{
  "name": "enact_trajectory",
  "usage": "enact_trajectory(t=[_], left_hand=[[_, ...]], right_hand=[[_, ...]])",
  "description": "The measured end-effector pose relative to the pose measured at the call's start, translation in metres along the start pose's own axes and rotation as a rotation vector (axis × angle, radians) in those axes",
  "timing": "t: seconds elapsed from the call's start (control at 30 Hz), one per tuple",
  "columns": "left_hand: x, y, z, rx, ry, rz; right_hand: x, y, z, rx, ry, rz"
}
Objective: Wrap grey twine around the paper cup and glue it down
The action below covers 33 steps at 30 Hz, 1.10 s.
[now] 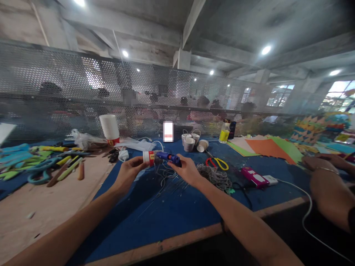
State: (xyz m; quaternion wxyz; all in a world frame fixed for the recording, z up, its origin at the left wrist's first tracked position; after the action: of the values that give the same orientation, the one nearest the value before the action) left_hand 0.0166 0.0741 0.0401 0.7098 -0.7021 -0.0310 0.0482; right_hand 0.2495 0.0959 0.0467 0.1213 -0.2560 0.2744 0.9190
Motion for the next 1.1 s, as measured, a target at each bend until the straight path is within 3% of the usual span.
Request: enact_trajectory(t=[0.17,0.27,0.4,0.63,0.77,0.83,0.9,1.0,1.1], left_hand=[[-0.001,0.001,0.001,-0.012,-0.014,-0.01],[-0.001,0.006,0.004,-0.031,-0.013,-0.023],[0.0,0.016,0.008,-0.076,0.017,-0.096],[0.006,0.018,0.006,-0.103,0.072,-0.158],[0.009,0.017,0.004,-0.109,0.074,-0.195],[0.009,0.016,0.004,-0.113,0.069,-0.211],[0.009,0.016,0.003,-0.113,0.072,-0.227],[0.009,0.015,0.002,-0.104,0.08,-0.259],[0.007,0.016,0.003,-0.107,0.075,-0.302]], right_hand=[[-0.008,-0.003,0.001,0.063,-0.034,-0.017],[-0.018,-0.007,0.002,0.136,-0.038,-0.143],[-0.02,-0.025,-0.002,0.233,0.083,-0.4],[0.0,-0.061,-0.022,0.286,0.346,-0.713],[-0.003,-0.046,-0.016,0.213,0.3,-0.753],[-0.007,-0.029,-0.008,0.137,0.201,-0.662],[-0.001,-0.013,-0.002,0.081,0.151,-0.371],[0.02,0.0,-0.002,0.165,0.146,0.156],[0.046,0.006,-0.01,0.286,0.206,0.494]])
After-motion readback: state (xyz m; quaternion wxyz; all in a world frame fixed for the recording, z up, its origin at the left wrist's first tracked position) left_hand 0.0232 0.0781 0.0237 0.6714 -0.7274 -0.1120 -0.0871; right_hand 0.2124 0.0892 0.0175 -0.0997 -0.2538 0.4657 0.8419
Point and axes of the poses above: each hand's wrist, its own z-axis towards the middle knuckle, its own x-axis out of the palm, y = z × x, the point moved 8 cm from there along z, towards the middle knuckle, and after that the axes turned 15 degrees about -x, right-handed, at the moved point
